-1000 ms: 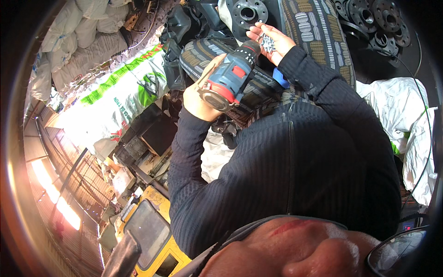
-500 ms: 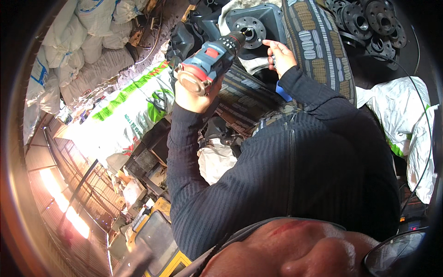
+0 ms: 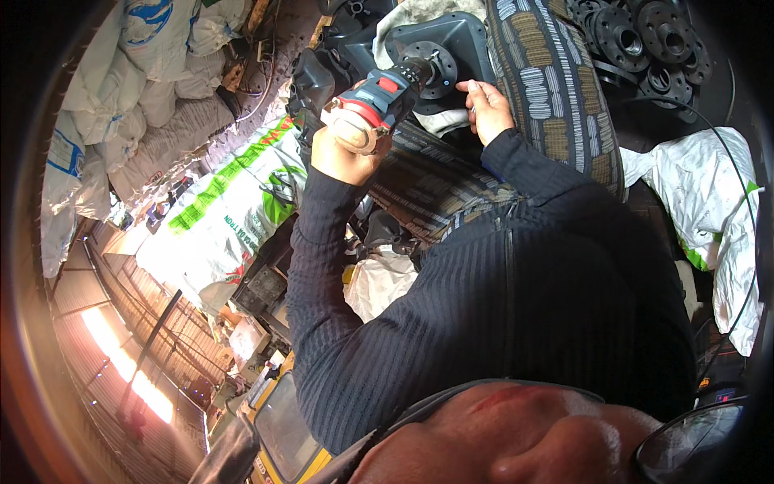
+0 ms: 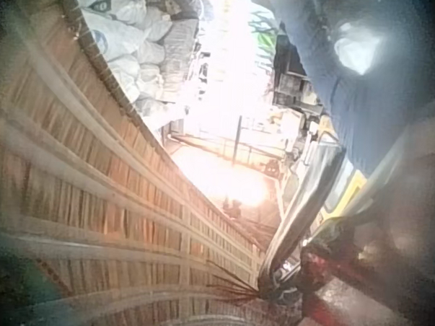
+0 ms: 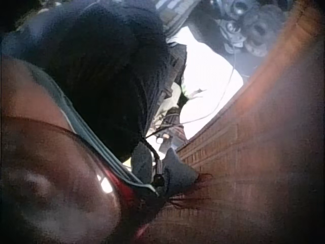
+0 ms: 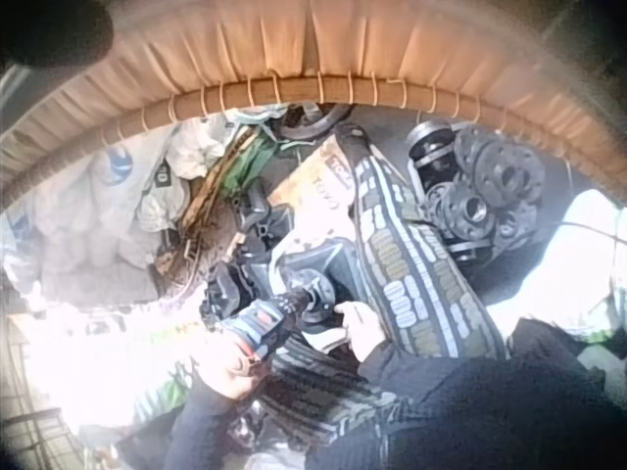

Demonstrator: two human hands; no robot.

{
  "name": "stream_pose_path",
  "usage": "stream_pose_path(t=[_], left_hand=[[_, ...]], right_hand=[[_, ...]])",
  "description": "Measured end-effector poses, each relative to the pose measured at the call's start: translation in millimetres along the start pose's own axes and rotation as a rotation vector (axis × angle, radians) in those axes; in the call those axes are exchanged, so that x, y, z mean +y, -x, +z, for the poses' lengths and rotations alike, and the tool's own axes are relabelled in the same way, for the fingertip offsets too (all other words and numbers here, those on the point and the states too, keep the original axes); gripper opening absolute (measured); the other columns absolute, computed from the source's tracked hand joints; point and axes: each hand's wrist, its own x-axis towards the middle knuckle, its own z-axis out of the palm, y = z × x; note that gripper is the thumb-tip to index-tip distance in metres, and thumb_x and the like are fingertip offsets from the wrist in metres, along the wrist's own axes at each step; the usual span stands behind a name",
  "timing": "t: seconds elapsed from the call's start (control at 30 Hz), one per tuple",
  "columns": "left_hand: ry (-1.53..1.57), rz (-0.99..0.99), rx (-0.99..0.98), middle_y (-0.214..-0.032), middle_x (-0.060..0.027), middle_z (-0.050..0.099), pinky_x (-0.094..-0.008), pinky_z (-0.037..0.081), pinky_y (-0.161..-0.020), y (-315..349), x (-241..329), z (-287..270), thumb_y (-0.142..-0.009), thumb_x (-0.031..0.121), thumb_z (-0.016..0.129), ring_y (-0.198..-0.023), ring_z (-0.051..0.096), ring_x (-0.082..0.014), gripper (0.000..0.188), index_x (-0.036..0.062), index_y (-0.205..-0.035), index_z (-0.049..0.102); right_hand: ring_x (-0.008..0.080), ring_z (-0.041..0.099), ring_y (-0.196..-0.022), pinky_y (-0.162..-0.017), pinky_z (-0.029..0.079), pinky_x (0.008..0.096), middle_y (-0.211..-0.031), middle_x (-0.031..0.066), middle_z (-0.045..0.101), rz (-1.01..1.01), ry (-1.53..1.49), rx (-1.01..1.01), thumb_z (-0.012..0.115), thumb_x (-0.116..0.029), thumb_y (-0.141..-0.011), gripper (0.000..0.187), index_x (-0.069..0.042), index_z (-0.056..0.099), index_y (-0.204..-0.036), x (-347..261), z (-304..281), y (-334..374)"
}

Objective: The person puts on glasses, then uses a cordless drill to fasten screws into a metal hub component placed on a cushioned surface. They repeatedly insert screws and tighten them with the drill, handling the hub and screws throughout.

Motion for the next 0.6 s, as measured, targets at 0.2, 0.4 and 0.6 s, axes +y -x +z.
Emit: stream_pose_path(t=[0.2,0.4,0.6], left_hand=[[-0.076,-0.094,-0.175,-0.088,-0.0137,0.069,-0.0341,0.055,-0.073,-22.9,6.2,-18.5,-0.073,0.018,0.075,-0.082,0.069,-0.0287,0.036,0.0048,-0.104,0.064],[-0.101,-0.050,-0.287,-0.085,-0.0133,0.070,-0.0367,0.055,-0.070,-53.0,6.8,-34.7,-0.074,0.028,0.073,-0.079,0.069,-0.0292,0.031,0.0067,-0.096,0.066],[-0.214,0.027,-0.280,-0.078,-0.0132,0.069,-0.0387,0.055,-0.066,-59.9,12.5,-30.5,-0.073,0.030,0.072,-0.074,0.068,-0.0310,0.028,0.0086,-0.090,0.067]], right_hand=[[0.0027,0.039,-0.052,-0.043,0.032,0.0200,-0.067,-0.0060,0.044,-0.068,0.156,-0.036,0.049,-0.031,-0.099,0.028,-0.007,0.064,-0.104,8.6,-2.4,-5.3],[0.0128,0.054,-0.067,-0.064,0.044,0.0305,-0.071,0.0049,0.059,-0.115,0.201,0.018,0.052,-0.032,-0.096,0.035,0.000,0.065,-0.096,7.9,-1.3,-6.3],[0.0200,0.057,-0.060,-0.060,0.044,0.0337,-0.063,0.0077,0.058,-0.126,0.391,0.000,0.053,-0.035,-0.094,0.037,0.000,0.065,-0.088,-5.3,4.3,-6.7]])
